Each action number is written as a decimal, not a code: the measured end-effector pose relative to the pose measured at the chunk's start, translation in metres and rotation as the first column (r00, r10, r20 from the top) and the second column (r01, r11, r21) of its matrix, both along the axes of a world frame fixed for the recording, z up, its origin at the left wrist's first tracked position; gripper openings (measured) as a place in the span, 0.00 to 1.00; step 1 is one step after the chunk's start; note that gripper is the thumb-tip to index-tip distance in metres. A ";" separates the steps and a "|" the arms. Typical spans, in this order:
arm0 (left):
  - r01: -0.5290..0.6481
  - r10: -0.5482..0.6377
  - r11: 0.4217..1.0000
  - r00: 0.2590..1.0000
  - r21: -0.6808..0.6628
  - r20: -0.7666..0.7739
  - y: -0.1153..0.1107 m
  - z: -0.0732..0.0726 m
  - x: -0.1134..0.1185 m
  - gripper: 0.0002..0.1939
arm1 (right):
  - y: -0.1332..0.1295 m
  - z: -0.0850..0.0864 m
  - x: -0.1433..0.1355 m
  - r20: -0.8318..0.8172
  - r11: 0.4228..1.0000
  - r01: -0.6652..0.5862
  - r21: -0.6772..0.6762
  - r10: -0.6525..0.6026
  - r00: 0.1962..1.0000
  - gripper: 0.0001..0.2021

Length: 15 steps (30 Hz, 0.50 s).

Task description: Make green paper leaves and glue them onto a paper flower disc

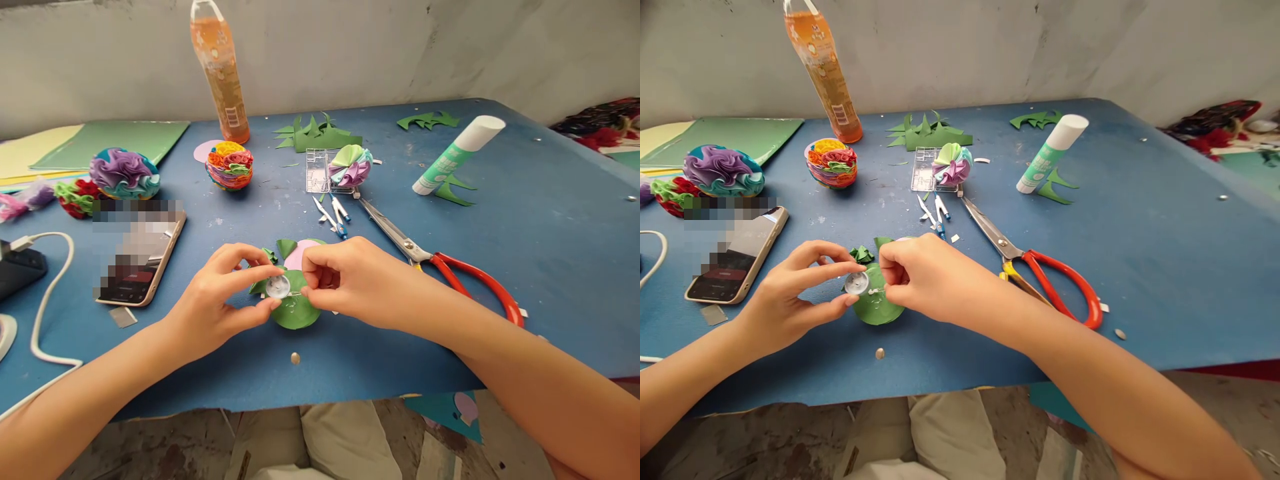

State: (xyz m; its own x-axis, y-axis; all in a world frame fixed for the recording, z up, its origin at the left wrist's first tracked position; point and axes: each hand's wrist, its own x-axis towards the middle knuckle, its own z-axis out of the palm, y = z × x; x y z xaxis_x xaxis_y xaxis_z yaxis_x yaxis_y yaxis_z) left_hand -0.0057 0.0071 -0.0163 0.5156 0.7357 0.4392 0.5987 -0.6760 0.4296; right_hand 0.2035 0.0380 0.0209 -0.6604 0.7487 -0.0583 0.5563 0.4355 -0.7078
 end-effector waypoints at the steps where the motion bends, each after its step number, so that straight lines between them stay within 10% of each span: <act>1: 0.014 -0.014 1.000 1.000 -0.004 -0.006 0.000 -0.001 0.000 0.12 | 0.000 -0.001 0.000 -0.007 1.000 -0.009 -0.001 0.009 1.000 0.07; 15: 0.028 -0.024 0.998 0.997 0.057 -0.077 0.000 0.000 -0.001 0.11 | -0.001 0.003 0.001 -0.044 0.999 0.038 0.010 -0.038 0.998 0.08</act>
